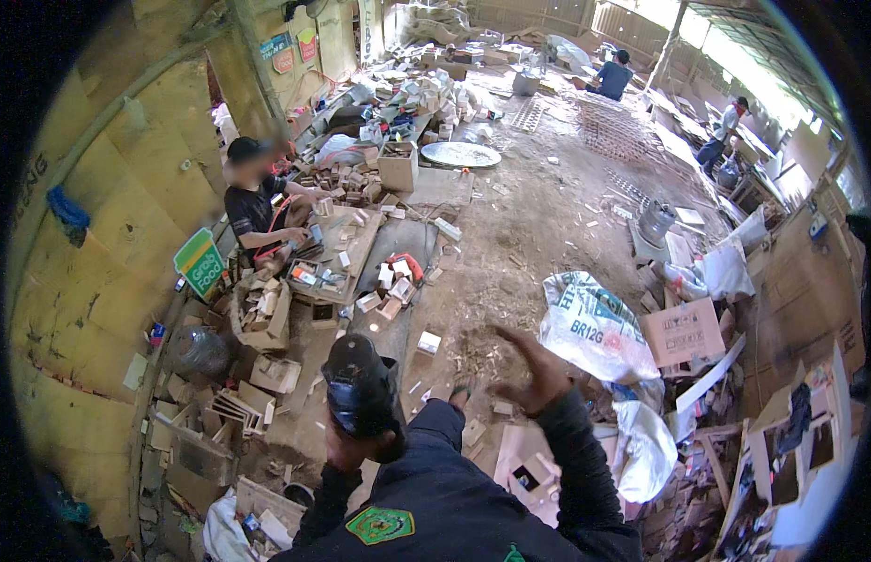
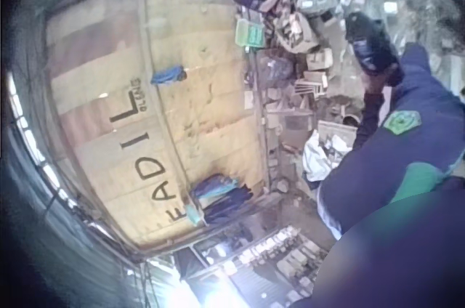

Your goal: The person walks through a cluttered workshop, approaches a water dispenser, and fills a black reusable bottle. After filling, the person secures the lid and walks back through the workshop.

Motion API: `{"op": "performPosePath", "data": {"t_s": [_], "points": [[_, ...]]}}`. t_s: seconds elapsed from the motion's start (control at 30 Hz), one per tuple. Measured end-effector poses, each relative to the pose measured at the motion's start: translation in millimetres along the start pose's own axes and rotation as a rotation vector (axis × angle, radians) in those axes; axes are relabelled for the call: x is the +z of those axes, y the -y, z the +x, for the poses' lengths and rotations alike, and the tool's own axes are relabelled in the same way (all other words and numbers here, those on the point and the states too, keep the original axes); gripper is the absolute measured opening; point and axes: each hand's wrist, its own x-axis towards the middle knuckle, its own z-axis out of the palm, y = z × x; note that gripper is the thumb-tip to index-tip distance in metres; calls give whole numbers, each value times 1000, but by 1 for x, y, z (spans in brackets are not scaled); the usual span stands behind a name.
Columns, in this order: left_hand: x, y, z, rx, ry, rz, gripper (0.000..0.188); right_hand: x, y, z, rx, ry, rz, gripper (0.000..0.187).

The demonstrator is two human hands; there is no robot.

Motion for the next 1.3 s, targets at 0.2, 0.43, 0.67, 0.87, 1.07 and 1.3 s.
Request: {"op": "performPosePath", "data": {"t_s": [0.2,0.43,0.67,0.87,1.07,1.3], "points": [[72,37,199,29,-116,367,112,-33,-357,-134,663,104,-907,55],[198,19,411,23,-69,330,108,-19,-511,-262,1576,277,-300,76],[287,33,616,9,-95,272,108,-73,-632,-18,1521,274,-57,66],[324,32,759,-149,-234,282,108,-191,-801,210,1311,374,-275,59],[340,12,887,-48,-342,389,99,-402,-951,575,597,-187,-439,56],[351,36,1061,-269,-478,343,108,-456,-1047,817,466,-205,-298,55]]}}
